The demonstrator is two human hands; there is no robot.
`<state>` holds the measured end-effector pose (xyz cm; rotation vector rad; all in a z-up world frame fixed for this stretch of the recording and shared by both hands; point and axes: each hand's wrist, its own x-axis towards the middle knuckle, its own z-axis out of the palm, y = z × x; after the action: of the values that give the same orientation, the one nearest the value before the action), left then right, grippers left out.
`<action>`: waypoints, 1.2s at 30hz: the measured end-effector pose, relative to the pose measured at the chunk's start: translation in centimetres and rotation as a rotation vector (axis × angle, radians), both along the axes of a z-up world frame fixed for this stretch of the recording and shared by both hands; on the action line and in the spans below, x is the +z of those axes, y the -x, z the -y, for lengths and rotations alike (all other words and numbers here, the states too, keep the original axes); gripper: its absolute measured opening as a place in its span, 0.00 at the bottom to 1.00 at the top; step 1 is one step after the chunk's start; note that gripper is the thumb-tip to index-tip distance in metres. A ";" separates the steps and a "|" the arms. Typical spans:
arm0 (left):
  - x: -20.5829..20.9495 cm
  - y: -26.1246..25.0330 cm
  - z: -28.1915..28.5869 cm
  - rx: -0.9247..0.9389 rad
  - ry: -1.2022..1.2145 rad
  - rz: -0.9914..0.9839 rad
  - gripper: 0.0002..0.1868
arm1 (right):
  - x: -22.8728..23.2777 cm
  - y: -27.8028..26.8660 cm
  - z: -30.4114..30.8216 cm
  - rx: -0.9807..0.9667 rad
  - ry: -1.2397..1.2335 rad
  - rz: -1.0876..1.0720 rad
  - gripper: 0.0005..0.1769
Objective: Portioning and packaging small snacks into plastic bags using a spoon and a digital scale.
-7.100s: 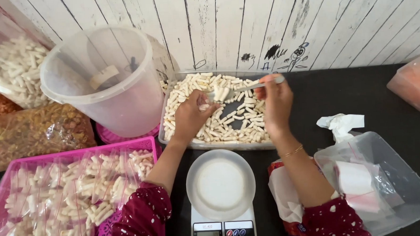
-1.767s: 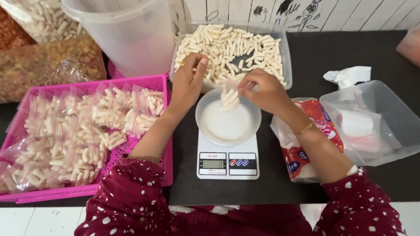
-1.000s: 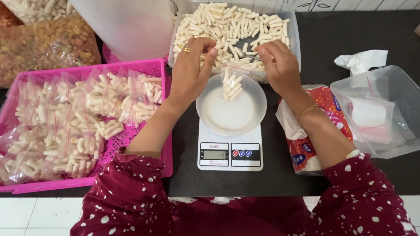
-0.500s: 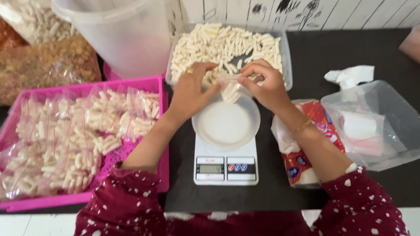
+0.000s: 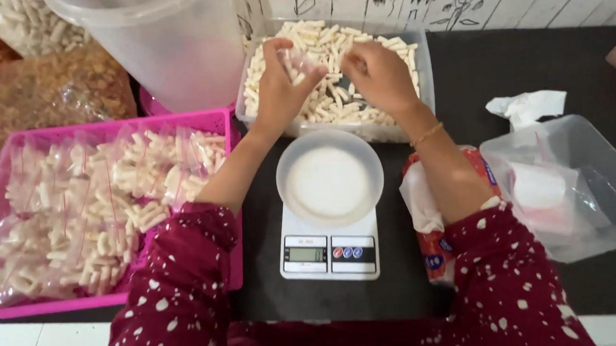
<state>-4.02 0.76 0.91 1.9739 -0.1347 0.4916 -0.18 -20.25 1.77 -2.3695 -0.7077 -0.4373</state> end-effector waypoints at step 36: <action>-2.1 1.6 0.1 -0.045 -0.385 0.022 0.29 | 0.2 4.4 -4.3 0.133 -0.082 0.444 0.07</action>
<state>-5.65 0.69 -1.24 2.3348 -0.3049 0.4846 -4.55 -15.99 1.93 -2.1495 -1.0173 -0.9306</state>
